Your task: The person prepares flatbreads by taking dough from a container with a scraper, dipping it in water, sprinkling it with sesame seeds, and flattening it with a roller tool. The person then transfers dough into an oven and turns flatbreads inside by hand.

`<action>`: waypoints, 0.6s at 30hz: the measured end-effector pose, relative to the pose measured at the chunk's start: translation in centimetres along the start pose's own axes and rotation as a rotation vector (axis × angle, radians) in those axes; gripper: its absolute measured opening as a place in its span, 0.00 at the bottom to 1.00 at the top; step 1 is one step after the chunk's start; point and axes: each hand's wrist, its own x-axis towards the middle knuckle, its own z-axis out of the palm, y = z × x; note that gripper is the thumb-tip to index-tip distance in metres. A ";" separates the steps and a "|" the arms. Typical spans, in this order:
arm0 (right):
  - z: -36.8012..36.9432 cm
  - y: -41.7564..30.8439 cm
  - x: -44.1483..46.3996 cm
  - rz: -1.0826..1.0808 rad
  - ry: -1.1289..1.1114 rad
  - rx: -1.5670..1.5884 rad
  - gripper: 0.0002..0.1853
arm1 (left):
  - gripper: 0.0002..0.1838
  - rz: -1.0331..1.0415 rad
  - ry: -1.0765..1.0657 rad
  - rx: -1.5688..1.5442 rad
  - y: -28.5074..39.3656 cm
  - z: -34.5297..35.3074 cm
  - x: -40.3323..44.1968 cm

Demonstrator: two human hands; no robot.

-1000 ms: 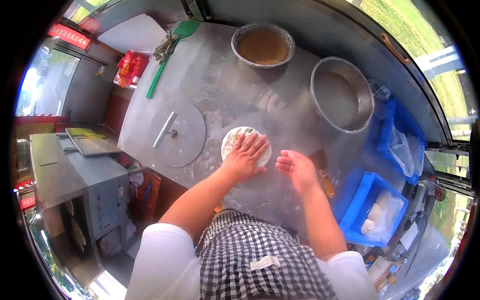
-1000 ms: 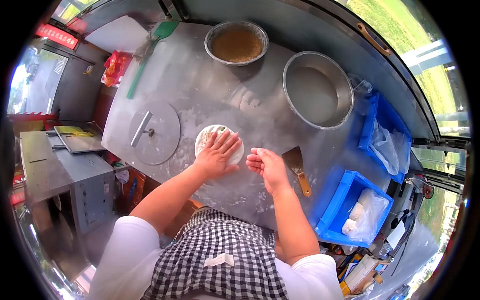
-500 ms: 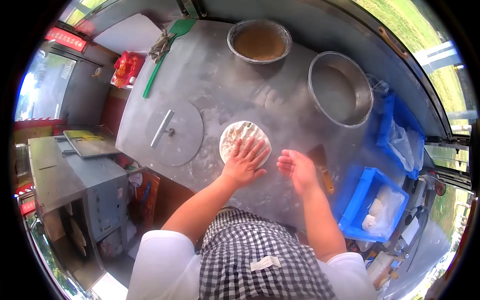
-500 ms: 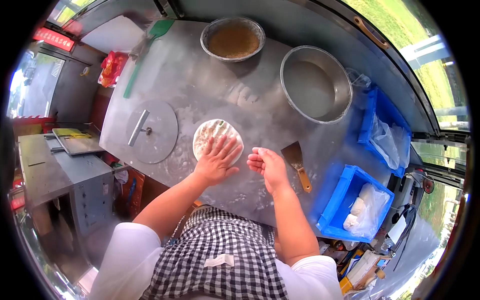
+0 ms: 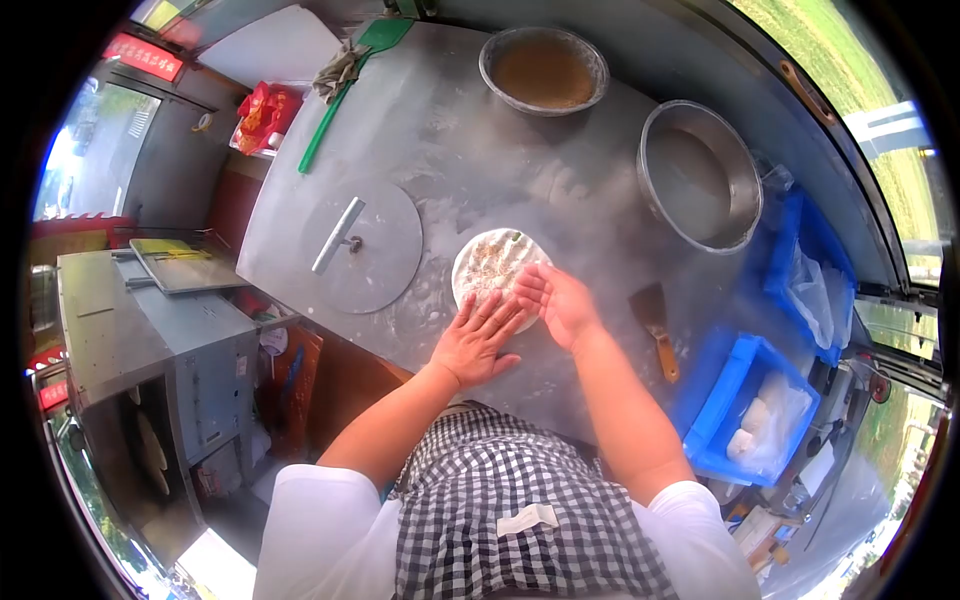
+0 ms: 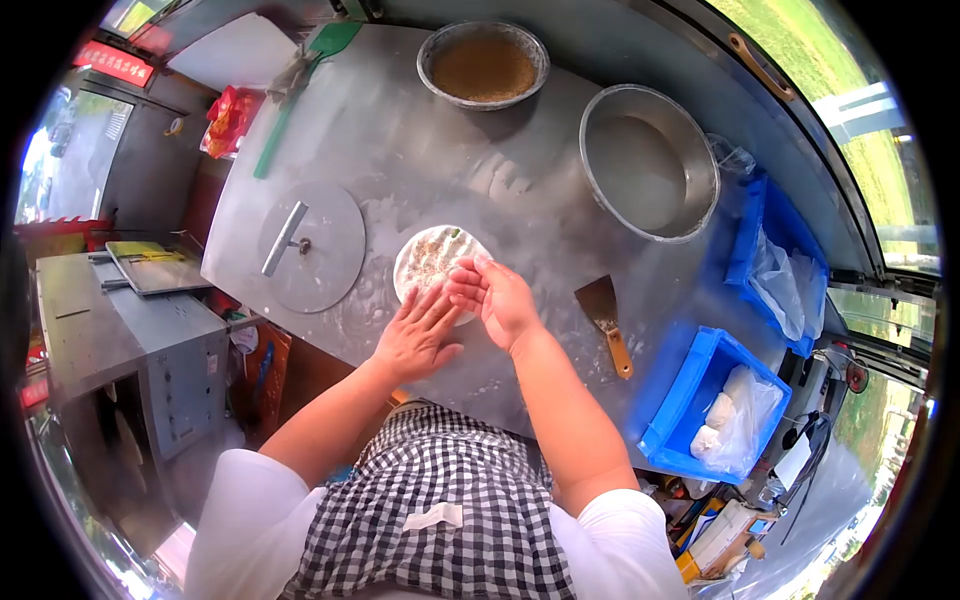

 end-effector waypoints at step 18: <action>5.0 -1.3 2.4 -0.016 0.015 -0.075 0.20 | 0.47 -0.348 0.084 -0.026 -4.1 -3.3 -0.2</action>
